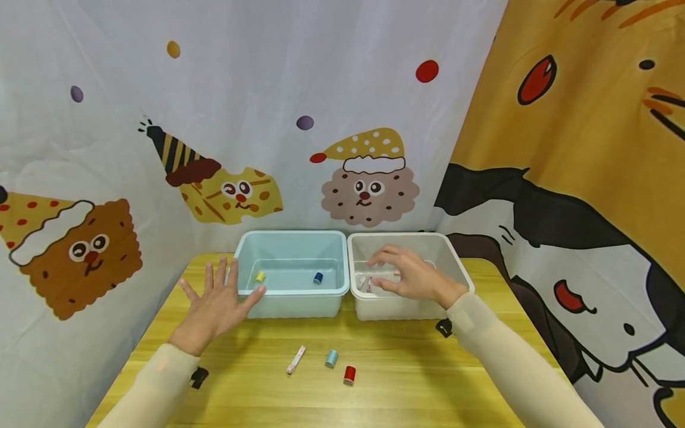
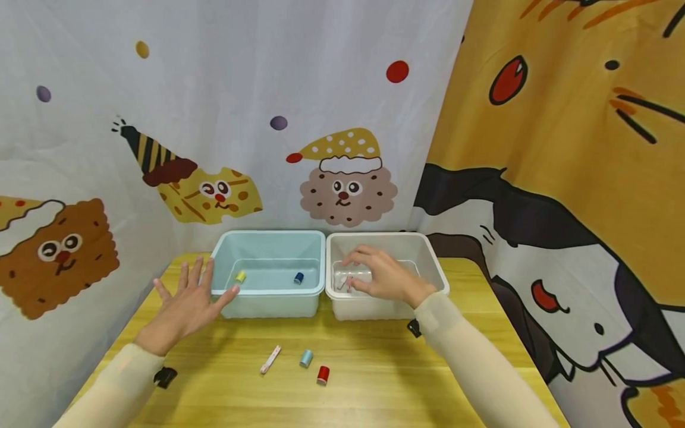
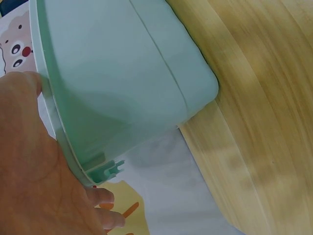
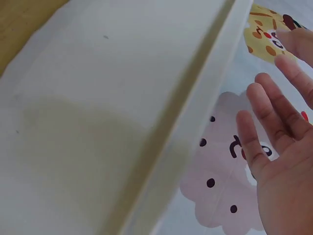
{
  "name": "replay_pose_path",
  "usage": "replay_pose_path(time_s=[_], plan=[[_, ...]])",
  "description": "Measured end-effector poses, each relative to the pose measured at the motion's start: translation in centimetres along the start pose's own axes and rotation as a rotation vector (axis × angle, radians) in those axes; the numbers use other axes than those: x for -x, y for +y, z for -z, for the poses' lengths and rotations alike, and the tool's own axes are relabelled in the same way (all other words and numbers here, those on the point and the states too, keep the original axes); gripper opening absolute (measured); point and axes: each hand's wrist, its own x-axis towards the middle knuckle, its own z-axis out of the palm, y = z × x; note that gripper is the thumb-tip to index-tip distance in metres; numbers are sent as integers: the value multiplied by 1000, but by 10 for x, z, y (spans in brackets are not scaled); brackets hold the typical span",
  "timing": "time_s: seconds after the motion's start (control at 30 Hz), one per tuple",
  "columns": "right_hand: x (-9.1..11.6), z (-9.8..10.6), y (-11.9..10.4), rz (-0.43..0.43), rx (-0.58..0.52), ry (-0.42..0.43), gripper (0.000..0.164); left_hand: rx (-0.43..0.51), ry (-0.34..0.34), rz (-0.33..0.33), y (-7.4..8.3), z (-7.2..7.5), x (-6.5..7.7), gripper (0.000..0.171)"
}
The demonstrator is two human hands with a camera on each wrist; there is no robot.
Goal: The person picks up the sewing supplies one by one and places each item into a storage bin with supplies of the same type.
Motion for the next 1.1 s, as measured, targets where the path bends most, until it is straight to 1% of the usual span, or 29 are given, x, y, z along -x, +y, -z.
replay_pose_path(time_s=[0.17, 0.33, 0.57, 0.8, 1.1], plan=[[10, -10, -3, 59, -15, 38, 34, -5, 3, -3, 0, 0, 0, 122], [22, -20, -6, 79, -7, 58, 35, -8, 5, -3, 1, -1, 1, 121], [31, -27, -9, 122, 2, 92, 38, -6, 12, -2, 1, 0, 0, 121], [42, -33, -15, 137, 20, 110, 40, -13, 11, -2, 0, -1, -2, 122], [53, -42, -22, 158, -2, 140, 44, -9, 1, 5, 0, -1, -1, 123]])
